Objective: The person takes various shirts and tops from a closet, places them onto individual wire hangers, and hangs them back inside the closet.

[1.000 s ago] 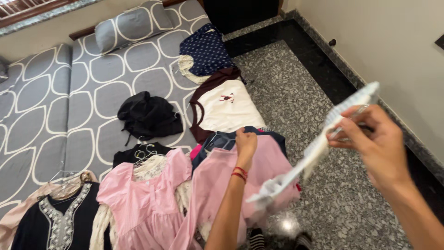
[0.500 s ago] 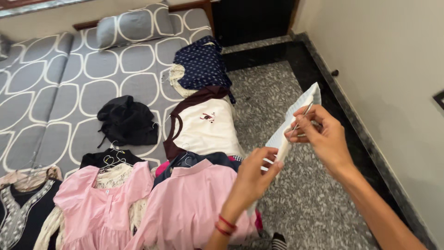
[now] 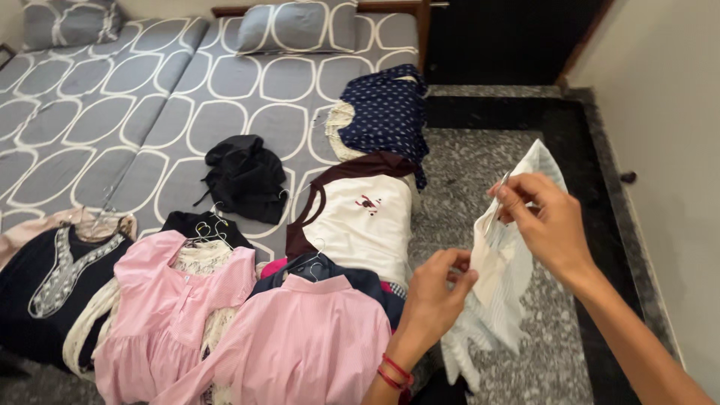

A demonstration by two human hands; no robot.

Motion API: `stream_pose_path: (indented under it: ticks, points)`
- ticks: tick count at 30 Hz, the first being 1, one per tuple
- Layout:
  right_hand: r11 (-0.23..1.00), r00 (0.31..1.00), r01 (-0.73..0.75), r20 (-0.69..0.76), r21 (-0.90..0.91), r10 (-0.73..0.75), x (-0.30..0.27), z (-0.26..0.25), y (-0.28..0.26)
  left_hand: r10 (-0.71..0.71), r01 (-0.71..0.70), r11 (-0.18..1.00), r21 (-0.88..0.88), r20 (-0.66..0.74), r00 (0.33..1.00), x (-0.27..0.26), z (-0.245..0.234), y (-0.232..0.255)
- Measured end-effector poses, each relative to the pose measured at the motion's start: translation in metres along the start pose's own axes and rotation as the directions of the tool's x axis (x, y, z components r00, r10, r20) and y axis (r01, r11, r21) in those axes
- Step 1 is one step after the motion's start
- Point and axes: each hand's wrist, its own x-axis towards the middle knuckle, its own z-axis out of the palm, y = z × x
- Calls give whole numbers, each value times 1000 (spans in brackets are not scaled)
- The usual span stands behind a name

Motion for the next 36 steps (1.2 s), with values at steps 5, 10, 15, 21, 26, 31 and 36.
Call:
stream_pose_path:
  ticks: [5, 10, 15, 21, 26, 31, 36]
  points:
    - [998, 991, 65, 119, -22, -62, 67, 32, 34, -176, 180, 982, 61, -68, 982, 48, -15, -24]
    - [966, 958, -61, 257, -251, 127, 137, 59, 64, -193, 229, 957, 177, -197, 961, 102, -28, -43]
    - [975, 898, 178, 428, -136, -104, 198, 77, 93, -214, 286, 928, 240, -288, 933, 144, -31, -57]
    - [977, 842, 191, 527, -93, -115, 236, 88, 111, -269, 370, 888, 273, -343, 900, 169, -27, -60]
    - [958, 787, 206, 615, -201, -40, 260, 84, 110, -353, 441, 865, 239, -336, 873, 180, -15, -57]
    - [943, 719, 332, 654, -24, -236, 283, 77, 109, -362, 477, 841, 257, -389, 847, 188, -1, -46]
    - [944, 562, 307, 776, 124, -285, 322, 90, 98, -372, 542, 806, 237, -510, 776, 198, -3, -30]
